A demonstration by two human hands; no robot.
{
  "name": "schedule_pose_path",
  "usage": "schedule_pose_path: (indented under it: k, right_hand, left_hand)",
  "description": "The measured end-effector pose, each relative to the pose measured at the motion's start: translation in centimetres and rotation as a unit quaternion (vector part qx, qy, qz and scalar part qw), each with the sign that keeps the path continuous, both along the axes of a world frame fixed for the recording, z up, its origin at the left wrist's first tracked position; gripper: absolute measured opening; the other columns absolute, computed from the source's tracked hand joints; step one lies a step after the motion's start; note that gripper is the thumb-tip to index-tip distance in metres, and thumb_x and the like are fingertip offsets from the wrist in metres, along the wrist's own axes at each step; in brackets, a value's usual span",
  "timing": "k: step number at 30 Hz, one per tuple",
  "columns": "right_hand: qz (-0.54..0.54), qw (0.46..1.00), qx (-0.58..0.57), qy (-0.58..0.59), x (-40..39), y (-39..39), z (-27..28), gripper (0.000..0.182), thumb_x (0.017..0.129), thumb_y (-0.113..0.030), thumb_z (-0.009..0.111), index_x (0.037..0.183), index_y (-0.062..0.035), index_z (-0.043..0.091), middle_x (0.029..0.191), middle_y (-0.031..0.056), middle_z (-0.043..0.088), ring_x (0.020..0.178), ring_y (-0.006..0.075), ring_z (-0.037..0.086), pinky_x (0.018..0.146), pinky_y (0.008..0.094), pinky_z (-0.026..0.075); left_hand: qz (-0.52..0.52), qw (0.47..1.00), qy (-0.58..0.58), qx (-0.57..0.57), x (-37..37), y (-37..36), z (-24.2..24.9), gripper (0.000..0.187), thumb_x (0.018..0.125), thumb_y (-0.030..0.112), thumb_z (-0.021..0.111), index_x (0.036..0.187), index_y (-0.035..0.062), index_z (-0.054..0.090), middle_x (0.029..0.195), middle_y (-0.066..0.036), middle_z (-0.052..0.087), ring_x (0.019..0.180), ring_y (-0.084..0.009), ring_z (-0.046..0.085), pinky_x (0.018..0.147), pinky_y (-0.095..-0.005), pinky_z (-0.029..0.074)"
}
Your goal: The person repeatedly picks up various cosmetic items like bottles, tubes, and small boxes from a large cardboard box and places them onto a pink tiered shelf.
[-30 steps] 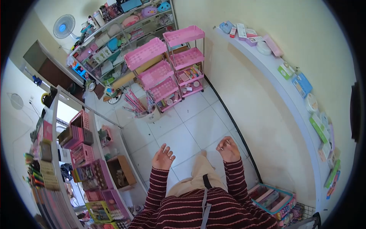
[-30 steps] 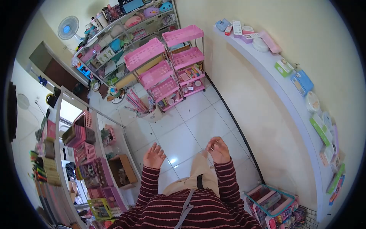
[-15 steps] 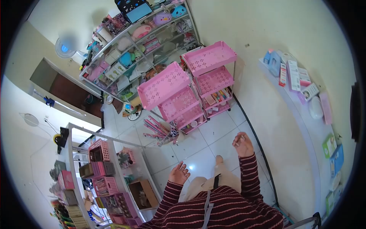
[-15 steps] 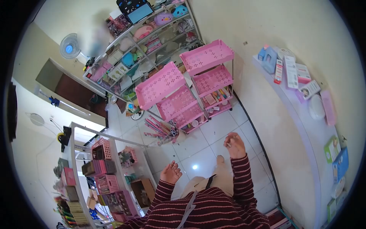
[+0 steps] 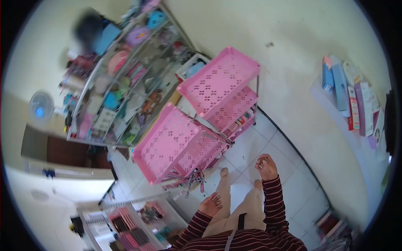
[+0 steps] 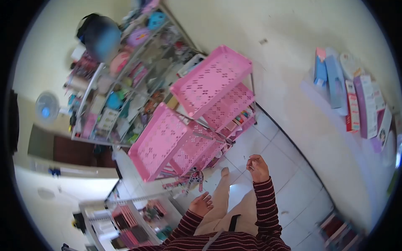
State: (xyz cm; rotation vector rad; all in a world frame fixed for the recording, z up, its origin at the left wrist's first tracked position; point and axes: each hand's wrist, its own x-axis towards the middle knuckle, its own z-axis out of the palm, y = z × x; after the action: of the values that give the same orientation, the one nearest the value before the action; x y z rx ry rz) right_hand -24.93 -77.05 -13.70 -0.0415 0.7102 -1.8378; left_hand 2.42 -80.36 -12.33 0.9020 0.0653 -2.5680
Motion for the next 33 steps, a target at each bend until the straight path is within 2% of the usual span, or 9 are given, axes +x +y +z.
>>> schedule_pose_path:
  k: [5, 9, 12, 14, 17, 18, 22, 25, 33]
  right_hand:
    - [-0.073, 0.997, 0.035, 0.01, 1.3, -3.0, -6.3, 0.022, 0.069, -0.009, 0.049, 0.089, -0.0023, 0.044, 0.071, 0.006, 0.048, 0.067, 0.0143, 0.046, 0.06, 0.0239, 0.038]
    - [-0.071, 0.988, 0.117, 0.067, 0.4, -6.3, -13.5, 0.02, 0.071, -0.01, 0.049, 0.09, -0.0034, 0.046, 0.074, 0.0043, 0.049, 0.067, 0.0111, 0.047, 0.059, 0.0205, 0.038]
    - [-0.054, 0.972, 0.166, 0.156, -1.7, -9.9, -21.3, 0.019, 0.073, -0.013, 0.049, 0.09, -0.004, 0.047, 0.076, 0.0027, 0.051, 0.067, 0.0093, 0.048, 0.059, 0.0196, 0.038]
    - [-0.029, 0.951, 0.166, 0.258, -3.1, -12.7, -25.2, 0.018, 0.072, -0.013, 0.05, 0.088, -0.0051, 0.047, 0.076, 0.0021, 0.051, 0.067, 0.0086, 0.047, 0.059, 0.0211, 0.038]
    - [-0.039, 0.871, 0.228, 0.434, -4.0, -16.8, -30.0, 0.021, 0.067, -0.011, 0.053, 0.087, -0.0061, 0.047, 0.075, 0.0043, 0.05, 0.068, 0.012, 0.048, 0.059, 0.0239, 0.039]
    - [-0.037, 0.843, 0.225, 0.486, -4.3, -17.9, -31.4, 0.022, 0.065, -0.01, 0.054, 0.087, -0.0064, 0.047, 0.076, 0.0056, 0.049, 0.069, 0.0148, 0.049, 0.06, 0.0256, 0.039]
    - [-0.104, 0.65, 0.322, 0.68, -3.9, -22.2, -36.7, 0.028, 0.063, -0.005, 0.05, 0.09, -0.0068, 0.045, 0.086, 0.0092, 0.047, 0.077, 0.0242, 0.048, 0.068, 0.0336, 0.038]
    - [-0.048, 0.616, 0.403, 0.675, -2.6, -23.3, -38.9, 0.028, 0.065, -0.009, 0.049, 0.092, -0.008, 0.044, 0.088, 0.0081, 0.047, 0.079, 0.0246, 0.049, 0.065, 0.0361, 0.038]
    - [-0.08, 0.627, 0.442, 0.636, -2.2, -24.4, -39.3, 0.021, 0.065, -0.011, 0.05, 0.085, -0.0101, 0.046, 0.077, 0.0035, 0.049, 0.074, 0.0233, 0.049, 0.063, 0.0355, 0.038]
  left_hand:
    - [-0.133, 0.99, -0.037, 0.041, -2.6, -6.5, -6.5, 0.024, 0.077, 0.016, 0.042, 0.099, 0.0057, 0.044, 0.083, -0.006, 0.05, 0.071, -0.0172, 0.046, 0.062, -0.0283, 0.037]
    - [-0.15, 0.983, -0.026, 0.106, -7.1, -10.2, -12.1, 0.021, 0.078, 0.017, 0.042, 0.095, 0.0054, 0.045, 0.084, -0.007, 0.05, 0.072, -0.0179, 0.046, 0.064, -0.03, 0.04]
    - [-0.175, 0.984, -0.001, 0.039, -11.2, -12.9, -19.5, 0.023, 0.077, 0.015, 0.044, 0.097, 0.0043, 0.043, 0.092, -0.009, 0.048, 0.081, -0.0195, 0.048, 0.068, -0.0307, 0.041]
    - [-0.183, 0.969, -0.149, -0.081, -14.4, -15.0, -23.9, 0.026, 0.074, 0.008, 0.046, 0.099, 0.0044, 0.041, 0.088, -0.008, 0.046, 0.08, -0.0172, 0.047, 0.068, -0.0299, 0.042]
    - [-0.119, 0.93, -0.232, -0.26, -19.1, -19.0, -31.1, 0.027, 0.067, 0.007, 0.053, 0.09, 0.006, 0.04, 0.079, -0.003, 0.045, 0.074, -0.0123, 0.047, 0.063, -0.0255, 0.044]
    - [-0.096, 0.902, -0.313, -0.28, -20.7, -20.1, -31.6, 0.013, 0.071, 0.009, 0.048, 0.082, 0.0042, 0.045, 0.079, -0.005, 0.046, 0.072, -0.0156, 0.048, 0.067, -0.0265, 0.043]
    - [-0.112, 0.892, -0.391, -0.198, -23.1, -25.9, -37.4, 0.019, 0.069, 0.016, 0.049, 0.085, 0.0053, 0.045, 0.078, -0.005, 0.047, 0.07, -0.0149, 0.046, 0.062, -0.0281, 0.041]
    - [-0.114, 0.871, -0.446, -0.171, -23.9, -26.2, -38.6, 0.023, 0.069, 0.021, 0.049, 0.088, 0.008, 0.046, 0.079, -0.005, 0.048, 0.068, -0.0141, 0.045, 0.059, -0.0276, 0.04]
    - [-0.16, 0.835, -0.509, -0.135, -24.7, -25.4, -36.8, 0.029, 0.071, 0.034, 0.047, 0.089, 0.0121, 0.046, 0.075, -0.001, 0.05, 0.062, -0.01, 0.044, 0.049, -0.0224, 0.035]
